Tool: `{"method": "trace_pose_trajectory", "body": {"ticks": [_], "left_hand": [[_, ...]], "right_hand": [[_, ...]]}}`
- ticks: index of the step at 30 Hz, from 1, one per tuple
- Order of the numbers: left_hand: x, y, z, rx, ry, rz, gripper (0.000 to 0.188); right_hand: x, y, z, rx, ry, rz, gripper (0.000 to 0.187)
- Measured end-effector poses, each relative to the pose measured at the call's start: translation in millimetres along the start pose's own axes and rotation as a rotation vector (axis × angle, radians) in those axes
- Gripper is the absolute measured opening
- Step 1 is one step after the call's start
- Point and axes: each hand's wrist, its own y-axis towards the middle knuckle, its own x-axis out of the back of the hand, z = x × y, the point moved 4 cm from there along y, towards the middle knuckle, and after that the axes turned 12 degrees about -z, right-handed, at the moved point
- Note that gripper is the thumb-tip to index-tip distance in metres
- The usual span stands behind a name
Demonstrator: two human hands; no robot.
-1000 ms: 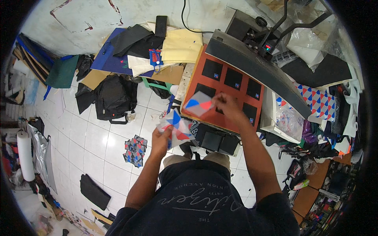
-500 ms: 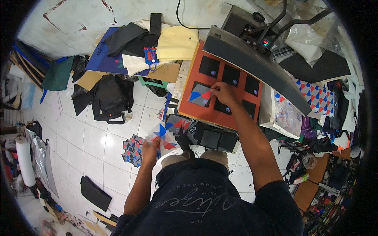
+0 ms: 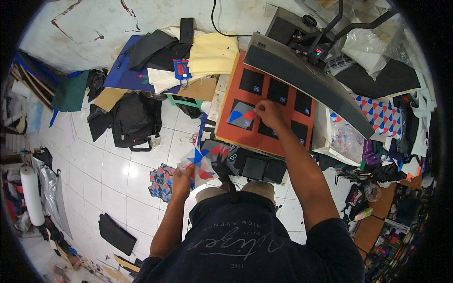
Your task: The person places patterned transfer sheets onto a heat press, closes the press, and then removes the finished items. They repeat this process with multiple transfers and black rectangular items, stacking the completed pieces on the floor.
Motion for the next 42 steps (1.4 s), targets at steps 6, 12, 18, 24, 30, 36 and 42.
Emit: {"method": "trace_pose_trajectory", "body": {"ticks": [6,12,18,24,30,36,42], "left_hand": [[2.4,3.9,8.1,-0.016,-0.002,0.010,0.031],[4.0,9.8,17.6,-0.017,-0.008,0.016,0.028],[3.2,13.4,20.5,-0.002,-0.001,0.028,0.028],[2.5,10.3,19.2,-0.040,-0.014,0.042,0.028],[2.8,13.4,22.5,-0.035,0.018,0.028,0.027],[-0.5,6.6,17.1,-0.023,0.027,0.014,0.026],[0.3,8.4,19.2,-0.008,0.072,0.014,0.024]], "right_hand": [[2.1,-3.4,0.6,-0.064,-0.061,-0.022,0.021],[-1.6,-1.6,-5.2,-0.048,-0.075,-0.030,0.020],[-0.1,-2.6,-2.5,-0.054,-0.108,-0.055,0.020],[-0.5,-2.8,-2.8,-0.053,-0.081,-0.073,0.020],[-0.5,-3.5,-3.6,-0.006,-0.043,-0.087,0.019],[0.6,-3.5,-1.1,-0.071,-0.061,0.018,0.021],[2.8,-4.7,1.9,-0.109,-0.099,0.021,0.021]]}}
